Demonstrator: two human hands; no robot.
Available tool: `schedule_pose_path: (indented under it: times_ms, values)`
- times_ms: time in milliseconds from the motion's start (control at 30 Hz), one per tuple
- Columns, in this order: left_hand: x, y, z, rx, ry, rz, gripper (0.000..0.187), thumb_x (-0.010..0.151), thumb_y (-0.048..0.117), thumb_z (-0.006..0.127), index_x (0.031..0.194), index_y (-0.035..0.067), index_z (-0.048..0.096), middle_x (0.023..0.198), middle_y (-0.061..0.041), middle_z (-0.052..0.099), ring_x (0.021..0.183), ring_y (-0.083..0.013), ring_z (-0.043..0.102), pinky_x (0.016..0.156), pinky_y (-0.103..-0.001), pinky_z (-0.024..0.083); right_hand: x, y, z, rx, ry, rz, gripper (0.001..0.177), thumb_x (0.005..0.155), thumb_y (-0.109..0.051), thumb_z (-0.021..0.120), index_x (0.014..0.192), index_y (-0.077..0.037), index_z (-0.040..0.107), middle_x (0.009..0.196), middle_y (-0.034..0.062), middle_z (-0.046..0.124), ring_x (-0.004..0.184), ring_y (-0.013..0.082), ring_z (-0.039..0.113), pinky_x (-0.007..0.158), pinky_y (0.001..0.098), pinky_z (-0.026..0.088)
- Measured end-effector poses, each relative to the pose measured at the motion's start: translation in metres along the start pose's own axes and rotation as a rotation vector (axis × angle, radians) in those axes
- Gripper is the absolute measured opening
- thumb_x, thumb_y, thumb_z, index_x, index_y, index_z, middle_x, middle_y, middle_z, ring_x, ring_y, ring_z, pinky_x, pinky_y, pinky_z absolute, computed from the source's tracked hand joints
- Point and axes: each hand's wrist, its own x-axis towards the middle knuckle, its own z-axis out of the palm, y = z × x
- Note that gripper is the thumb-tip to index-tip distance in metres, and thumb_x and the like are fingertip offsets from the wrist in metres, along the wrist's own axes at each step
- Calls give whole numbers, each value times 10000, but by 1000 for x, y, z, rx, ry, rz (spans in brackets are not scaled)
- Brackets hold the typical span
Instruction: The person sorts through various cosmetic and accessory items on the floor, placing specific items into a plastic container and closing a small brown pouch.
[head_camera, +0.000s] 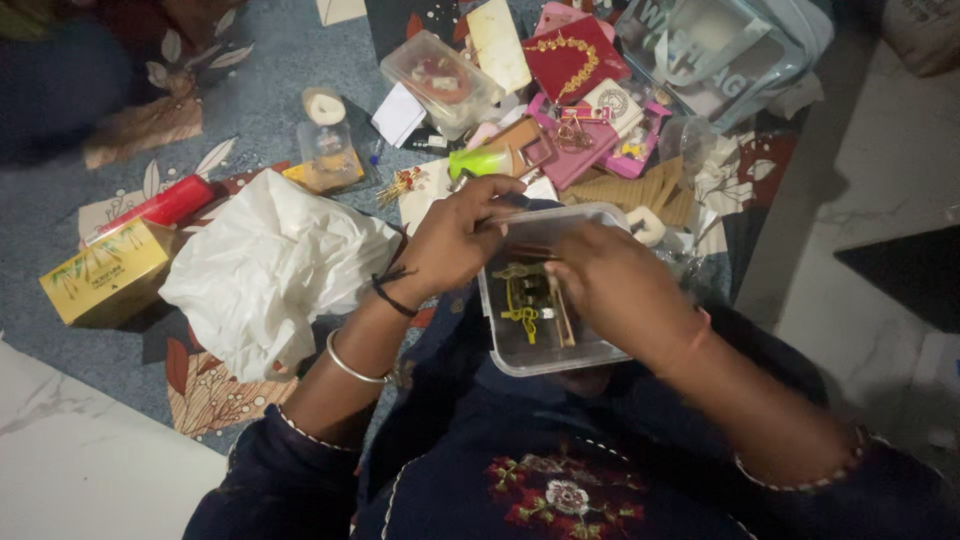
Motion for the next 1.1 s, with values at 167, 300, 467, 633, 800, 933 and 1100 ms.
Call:
schedule_pose_path:
  times_ms: [167, 300, 467, 633, 800, 933, 1100]
  values:
    - [1, -1, 1, -58, -12, 26, 471, 892, -47, 595, 1342, 88, 559, 1178, -104, 777, 1099, -171, 751, 926, -294, 572, -12, -7, -7, -54, -243, 163, 280, 895, -303, 698, 1032, -62, 665, 895, 163, 708, 808, 385, 697, 697, 504, 550]
    - [-1, 3, 5, -20, 1, 7, 479, 878, -41, 619, 1336, 92, 569, 1166, -99, 778, 1071, -171, 754, 895, -300, 573, -12, -6, 10, -59, -419, 293, 624, 781, -331, 793, 1188, 72, 547, 751, 221, 704, 742, 405, 711, 666, 520, 565]
    - [-4, 11, 7, 25, 18, 63, 491, 862, -45, 627, 1333, 86, 574, 1169, -99, 779, 1075, -183, 748, 896, -312, 572, -18, 4, 31, -159, -375, 160, 587, 806, -163, 687, 1274, 134, 493, 744, 220, 699, 683, 397, 712, 599, 491, 575]
    - [-7, 15, 5, 38, -11, -52, 476, 885, -25, 617, 1342, 102, 575, 1154, -96, 783, 1042, -188, 762, 863, -302, 575, -20, -9, 9, -225, -198, 121, 415, 833, -56, 594, 1208, 113, 539, 778, 205, 706, 729, 366, 717, 621, 452, 577]
    - [-5, 8, 9, -68, 3, 20, 460, 891, -50, 587, 1332, 83, 572, 1174, -125, 770, 1128, -215, 754, 904, -308, 586, -6, -10, -16, -222, 72, 67, 297, 812, -119, 615, 1094, -42, 670, 916, 141, 713, 852, 339, 688, 700, 475, 548]
    - [-8, 18, 4, 46, 10, -57, 442, 886, -22, 603, 1310, 102, 577, 1157, -109, 744, 1082, -254, 744, 867, -360, 582, 4, -4, -16, -20, 108, 79, 246, 877, -114, 604, 1097, -101, 712, 949, 146, 717, 870, 372, 683, 746, 487, 545]
    - [-25, 49, 6, 573, 290, 502, 375, 793, -15, 653, 1158, 70, 639, 1139, -146, 680, 1067, -362, 637, 887, -449, 522, 2, 6, -17, 598, 14, 549, 231, 923, -73, 629, 1150, -94, 669, 936, 68, 747, 688, 213, 732, 609, 327, 598]
